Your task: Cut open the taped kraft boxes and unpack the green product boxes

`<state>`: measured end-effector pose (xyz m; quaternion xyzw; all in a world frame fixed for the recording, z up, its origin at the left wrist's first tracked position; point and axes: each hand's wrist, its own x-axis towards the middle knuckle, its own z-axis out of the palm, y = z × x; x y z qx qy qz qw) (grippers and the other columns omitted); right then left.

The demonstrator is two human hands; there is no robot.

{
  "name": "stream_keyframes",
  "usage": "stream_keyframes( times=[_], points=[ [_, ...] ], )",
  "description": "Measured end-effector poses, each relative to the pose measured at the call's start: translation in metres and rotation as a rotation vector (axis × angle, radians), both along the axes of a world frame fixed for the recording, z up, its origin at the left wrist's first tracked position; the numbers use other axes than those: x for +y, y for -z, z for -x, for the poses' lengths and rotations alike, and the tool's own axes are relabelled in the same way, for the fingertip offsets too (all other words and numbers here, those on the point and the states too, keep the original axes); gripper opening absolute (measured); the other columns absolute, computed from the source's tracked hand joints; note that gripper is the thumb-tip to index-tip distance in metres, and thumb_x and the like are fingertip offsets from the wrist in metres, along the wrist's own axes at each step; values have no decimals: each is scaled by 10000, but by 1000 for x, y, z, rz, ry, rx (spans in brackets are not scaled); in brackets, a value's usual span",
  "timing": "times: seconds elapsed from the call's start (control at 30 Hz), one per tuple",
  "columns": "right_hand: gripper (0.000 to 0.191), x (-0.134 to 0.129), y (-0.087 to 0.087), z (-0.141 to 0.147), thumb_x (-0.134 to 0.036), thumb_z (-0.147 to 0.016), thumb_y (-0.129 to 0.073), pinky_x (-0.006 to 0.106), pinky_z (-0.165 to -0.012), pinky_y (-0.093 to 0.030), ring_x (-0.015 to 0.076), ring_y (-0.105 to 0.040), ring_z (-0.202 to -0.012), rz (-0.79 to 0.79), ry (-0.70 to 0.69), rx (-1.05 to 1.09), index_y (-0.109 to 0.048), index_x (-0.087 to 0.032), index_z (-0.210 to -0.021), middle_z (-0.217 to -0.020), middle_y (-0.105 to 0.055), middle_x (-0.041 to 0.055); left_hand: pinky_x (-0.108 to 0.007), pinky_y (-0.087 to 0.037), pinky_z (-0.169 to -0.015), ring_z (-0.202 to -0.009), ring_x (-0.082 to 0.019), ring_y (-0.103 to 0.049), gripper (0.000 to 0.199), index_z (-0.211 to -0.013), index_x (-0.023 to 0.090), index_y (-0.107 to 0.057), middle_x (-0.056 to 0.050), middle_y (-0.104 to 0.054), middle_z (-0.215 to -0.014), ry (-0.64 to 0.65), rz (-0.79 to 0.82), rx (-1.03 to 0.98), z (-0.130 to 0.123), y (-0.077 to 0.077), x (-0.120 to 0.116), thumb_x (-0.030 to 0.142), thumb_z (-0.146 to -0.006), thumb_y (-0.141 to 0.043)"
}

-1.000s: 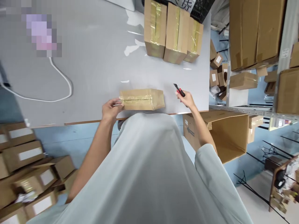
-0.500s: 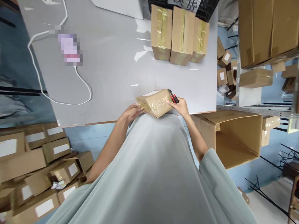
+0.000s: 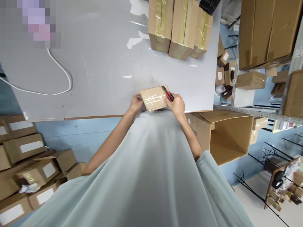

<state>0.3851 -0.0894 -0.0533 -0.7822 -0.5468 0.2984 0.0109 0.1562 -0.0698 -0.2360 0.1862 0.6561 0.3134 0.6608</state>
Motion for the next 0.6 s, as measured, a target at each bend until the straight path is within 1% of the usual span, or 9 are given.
stream_keyframes(
  times=[0.1,0.17,0.23,0.3,0.37,0.43,0.5,0.53,0.6],
  points=[
    [469,-4,5,4,-565,-1155,-609,401,-1075,-578,329,-767,-1245,-29,19,-26,-791,-237,-1436,-1382,-806,162,-338,-639,-1088,-1219,-220,-773,642,-1288,250,-704,-87,-778,-1336,-48,-219,73,13,-30,3,96,-695,-897],
    [511,-4,8,3,-600,-1162,-581,420,-1081,-583,338,-770,-1238,-30,25,-30,-787,-217,-1432,-1358,-805,180,-370,-636,-1129,-1294,-246,-767,555,-1317,271,-747,-78,-798,-1355,-9,-354,90,20,-57,6,190,-787,-891],
    [552,-4,10,1,-630,-1165,-561,430,-1084,-587,346,-767,-1244,-29,15,-29,-777,-202,-1439,-1343,-803,195,-378,-639,-1135,-1296,-257,-769,416,-1243,253,-799,-72,-822,-1301,84,-414,109,23,-82,11,251,-838,-892],
    [580,-4,9,0,-640,-1168,-551,442,-1103,-587,355,-754,-1279,-23,-8,-40,-743,-198,-1491,-1380,-785,206,-381,-651,-1113,-1216,-257,-791,305,-1126,226,-835,-66,-841,-1211,171,-440,131,23,-99,17,247,-831,-908],
    [626,-6,4,2,-627,-1183,-518,460,-1128,-584,366,-735,-1335,-9,-32,-73,-645,-187,-1611,-1474,-736,226,-389,-664,-1086,-1129,-254,-806,248,-1042,209,-850,-60,-852,-1129,221,-436,142,23,-107,23,222,-808,-930],
    [680,-11,-5,8,-597,-1207,-462,472,-1150,-582,373,-708,-1405,-8,-72,-97,-484,-176,-1740,-1585,-662,250,-399,-670,-1070,-1085,-258,-811,235,-1004,199,-861,-62,-858,-1082,237,-414,142,24,-108,27,209,-789,-956],
    [673,-18,-16,17,-541,-1227,-414,474,-1166,-581,365,-687,-1453,-31,-134,-62,-371,-191,-1800,-1654,-618,245,-405,-674,-1055,-1064,-267,-814,236,-980,192,-871,-71,-864,-1068,231,-397,145,25,-106,29,201,-771,-980],
    [640,-22,-21,23,-502,-1234,-397,471,-1172,-580,355,-687,-1458,-43,-170,-19,-368,-211,-1803,-1661,-627,225,-406,-675,-1045,-1054,-270,-814,233,-969,190,-876,-75,-866,-1064,225,-390,145,26,-105,29,196,-763,-986],
    [556,-27,-29,37,-420,-1236,-385,450,-1168,-583,333,-715,-1422,-40,-245,86,-446,-246,-1762,-1620,-694,169,-409,-677,-1031,-1039,-276,-814,222,-956,189,-887,-76,-869,-1053,210,-374,143,27,-104,30,182,-757,-984]
  ],
)
